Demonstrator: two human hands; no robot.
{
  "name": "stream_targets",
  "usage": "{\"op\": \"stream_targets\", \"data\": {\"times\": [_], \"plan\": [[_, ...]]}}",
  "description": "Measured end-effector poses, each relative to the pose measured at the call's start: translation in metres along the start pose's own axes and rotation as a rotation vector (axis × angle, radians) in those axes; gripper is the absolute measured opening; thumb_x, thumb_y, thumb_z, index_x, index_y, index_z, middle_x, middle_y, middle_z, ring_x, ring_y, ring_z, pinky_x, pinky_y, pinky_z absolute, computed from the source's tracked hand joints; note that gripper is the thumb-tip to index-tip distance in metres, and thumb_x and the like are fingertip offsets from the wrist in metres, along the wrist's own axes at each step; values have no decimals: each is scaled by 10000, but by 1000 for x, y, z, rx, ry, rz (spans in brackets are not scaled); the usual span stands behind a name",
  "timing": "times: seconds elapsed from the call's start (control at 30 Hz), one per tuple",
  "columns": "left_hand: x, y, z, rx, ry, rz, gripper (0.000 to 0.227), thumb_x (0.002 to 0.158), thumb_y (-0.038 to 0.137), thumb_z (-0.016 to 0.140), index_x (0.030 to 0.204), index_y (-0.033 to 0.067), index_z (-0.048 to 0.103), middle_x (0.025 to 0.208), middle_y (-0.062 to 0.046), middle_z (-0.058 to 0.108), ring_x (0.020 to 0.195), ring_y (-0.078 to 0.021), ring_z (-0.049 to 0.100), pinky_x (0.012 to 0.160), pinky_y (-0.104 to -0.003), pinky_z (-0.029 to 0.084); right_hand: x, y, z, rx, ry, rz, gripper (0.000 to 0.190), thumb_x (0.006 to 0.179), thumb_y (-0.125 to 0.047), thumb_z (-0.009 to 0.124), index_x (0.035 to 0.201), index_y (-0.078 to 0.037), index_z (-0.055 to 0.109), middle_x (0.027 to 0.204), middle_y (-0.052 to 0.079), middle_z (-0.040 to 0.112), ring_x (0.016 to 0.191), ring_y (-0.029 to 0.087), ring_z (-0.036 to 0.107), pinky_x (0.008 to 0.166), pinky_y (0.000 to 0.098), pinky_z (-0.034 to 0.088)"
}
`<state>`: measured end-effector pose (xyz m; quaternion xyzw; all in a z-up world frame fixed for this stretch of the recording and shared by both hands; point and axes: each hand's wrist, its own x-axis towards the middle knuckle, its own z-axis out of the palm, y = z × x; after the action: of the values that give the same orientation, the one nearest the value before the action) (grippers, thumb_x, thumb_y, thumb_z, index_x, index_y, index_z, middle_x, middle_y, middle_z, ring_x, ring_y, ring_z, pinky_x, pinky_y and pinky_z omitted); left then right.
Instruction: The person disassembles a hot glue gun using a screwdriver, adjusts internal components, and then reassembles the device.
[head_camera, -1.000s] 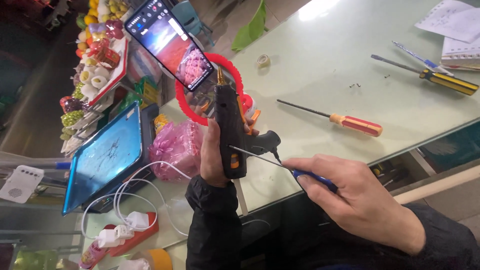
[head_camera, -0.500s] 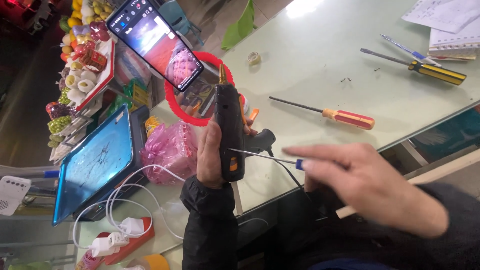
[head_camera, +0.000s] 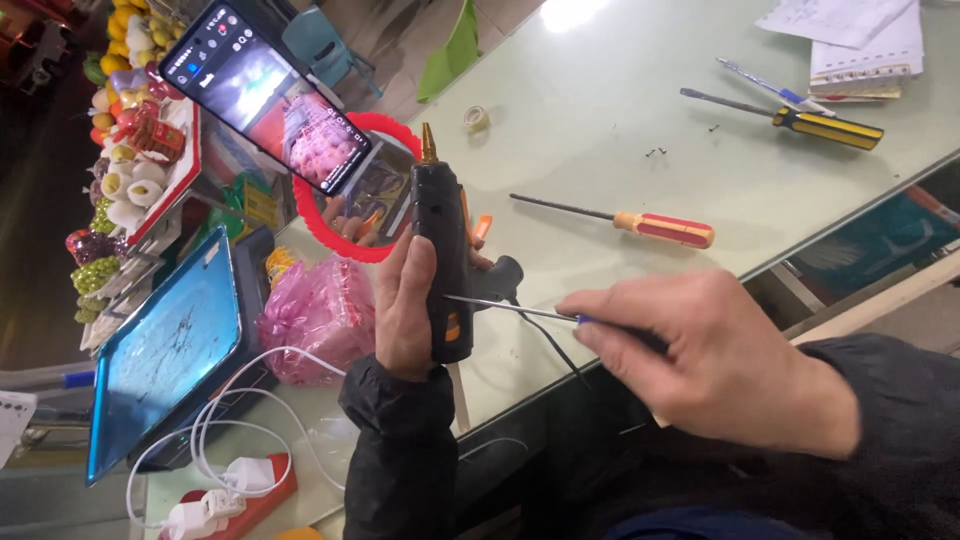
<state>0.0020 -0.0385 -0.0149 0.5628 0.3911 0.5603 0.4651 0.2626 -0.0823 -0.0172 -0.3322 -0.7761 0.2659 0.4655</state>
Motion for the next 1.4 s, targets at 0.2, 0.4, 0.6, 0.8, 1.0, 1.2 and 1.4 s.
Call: {"op": "stream_targets", "data": {"times": [0.2, 0.4, 0.6, 0.8, 1.0, 1.2, 1.4], "plan": [[4, 12, 13, 95, 1, -37, 559, 1010, 441, 572, 1260, -54, 645, 844, -172, 710, 735, -247, 708, 626, -378, 616, 9, -2, -17, -635, 162, -675, 156, 1011, -18, 678, 1126, -36, 781, 761, 8, 552, 575, 172, 492, 561, 361, 482], [11, 13, 21, 317, -6, -59, 415, 1006, 383, 581, 1169, 15, 683, 814, -73, 690, 600, -113, 585, 508, -245, 471, -3, 37, -7, -693, -60, -82, 563, 989, -538, 570, 1274, -66, 685, 1122, 153, 772, 791, 298, 771, 458, 413, 597], [15, 6, 29, 284, -69, -42, 650, 973, 457, 605, 1417, -19, 594, 850, -75, 609, 687, -149, 586, 566, -261, 502, 5, 40, -10, -25, -546, 592, 518, 1022, -536, 441, 761, -175, 704, 514, -13, 677, 552, 141, 660, 670, 297, 514], [24, -12, 19, 332, -105, 59, 544, 1018, 361, 650, 1419, -5, 621, 880, -146, 664, 786, -178, 620, 608, -300, 607, 1, 44, -9, 356, -351, 741, 460, 1011, -350, 553, 825, -101, 891, 495, 109, 685, 463, 221, 612, 494, 340, 538], [33, -17, 13, 440, -94, 84, 577, 1012, 381, 672, 1465, 31, 603, 916, -116, 638, 820, -171, 605, 662, -296, 593, -18, 55, 19, -312, 53, 201, 138, 962, -332, 673, 927, -247, 775, 584, 4, 681, 633, 260, 714, 577, 356, 560], [36, -9, 18, 520, -26, 59, 594, 993, 381, 699, 1454, 19, 601, 875, -89, 644, 739, -173, 667, 582, -285, 598, -15, 86, 55, -688, 369, -198, 14, 988, -231, 731, 975, -226, 734, 685, -43, 537, 656, 193, 626, 637, 268, 531], [46, 0, 19, 665, -26, 87, 635, 957, 427, 752, 1454, 60, 605, 868, -92, 678, 705, -183, 729, 551, -274, 612, 5, 120, 98, -354, 377, -93, 86, 919, -162, 811, 975, -170, 748, 791, 14, 717, 821, 267, 728, 705, 344, 562]]}}
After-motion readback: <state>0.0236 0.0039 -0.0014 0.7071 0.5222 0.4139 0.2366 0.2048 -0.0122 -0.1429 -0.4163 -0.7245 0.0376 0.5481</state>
